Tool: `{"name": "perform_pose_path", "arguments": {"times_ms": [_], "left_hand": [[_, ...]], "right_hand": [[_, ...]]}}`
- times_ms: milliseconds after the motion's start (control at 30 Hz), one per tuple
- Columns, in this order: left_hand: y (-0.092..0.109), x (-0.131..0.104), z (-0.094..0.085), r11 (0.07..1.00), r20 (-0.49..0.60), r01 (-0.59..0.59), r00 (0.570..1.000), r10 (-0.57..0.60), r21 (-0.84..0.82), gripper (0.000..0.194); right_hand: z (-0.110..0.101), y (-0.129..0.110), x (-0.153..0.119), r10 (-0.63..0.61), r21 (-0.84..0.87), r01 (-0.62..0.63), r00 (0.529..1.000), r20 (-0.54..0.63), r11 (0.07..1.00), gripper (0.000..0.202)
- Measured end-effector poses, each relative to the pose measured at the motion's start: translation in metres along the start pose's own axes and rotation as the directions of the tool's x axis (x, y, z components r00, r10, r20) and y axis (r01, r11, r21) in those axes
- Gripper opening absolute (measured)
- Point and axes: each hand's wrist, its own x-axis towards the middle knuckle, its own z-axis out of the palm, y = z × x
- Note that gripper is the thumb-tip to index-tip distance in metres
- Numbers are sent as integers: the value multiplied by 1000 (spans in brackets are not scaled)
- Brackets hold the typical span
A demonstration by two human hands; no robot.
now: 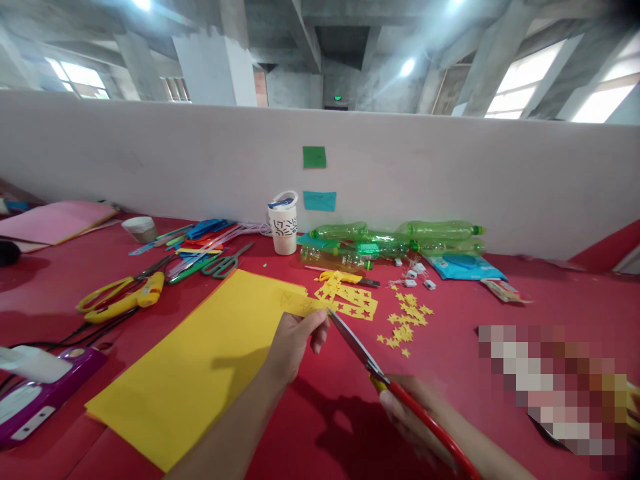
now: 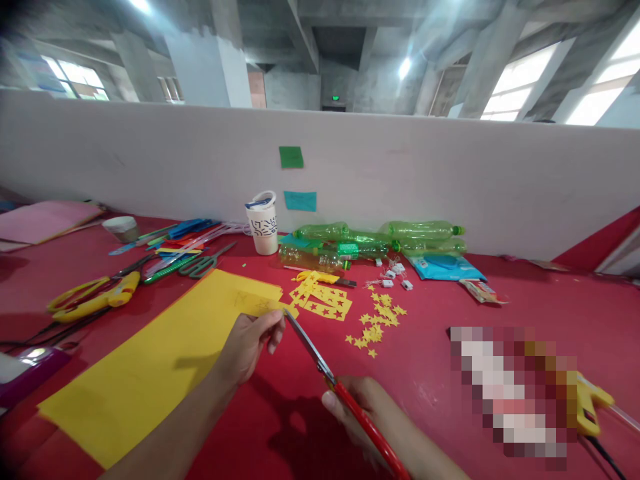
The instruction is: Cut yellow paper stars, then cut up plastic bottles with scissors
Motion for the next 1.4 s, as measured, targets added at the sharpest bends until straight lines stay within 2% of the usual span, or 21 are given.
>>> {"name": "perform_pose_path", "arguments": {"times_ms": [167, 333, 633, 767, 900, 1067, 1200, 1400], "left_hand": [[1, 1, -3, 1000, 23, 7, 1000, -7, 16, 28], [1, 2, -2, 1000, 22, 13, 1000, -14, 13, 27], [2, 1, -6, 1000, 58, -23, 998, 22, 14, 30], [0, -2, -5, 999, 10, 7, 1000, -7, 48, 30], [-3, -8, 2, 995, 17, 67, 997, -69, 80, 32], [0, -16, 16, 991, 63, -12, 998, 4, 135, 37], [1, -23, 26, 976, 38, -82, 996, 75, 201, 42], [-8, -28, 32, 968, -3, -72, 997, 75, 242, 42]], "right_hand": [[1, 5, 3, -18, -6, 18, 1000, -19, 1000, 52], [3, 9, 4, 18, 13, -18, 1000, -8, 1000, 55], [0, -5, -1, -22, 46, 21, 1000, 11, 999, 47], [1, -2, -1, -10, 106, 8, 1000, 21, 994, 49], [3, -2, -2, 21, 160, -20, 1000, -7, 987, 51], [10, -9, -7, 53, 275, -48, 999, -12, 960, 53], [14, -15, -11, 80, 309, -74, 997, -6, 948, 52], [22, 0, -10, 135, 289, -111, 989, -62, 951, 52]]}}
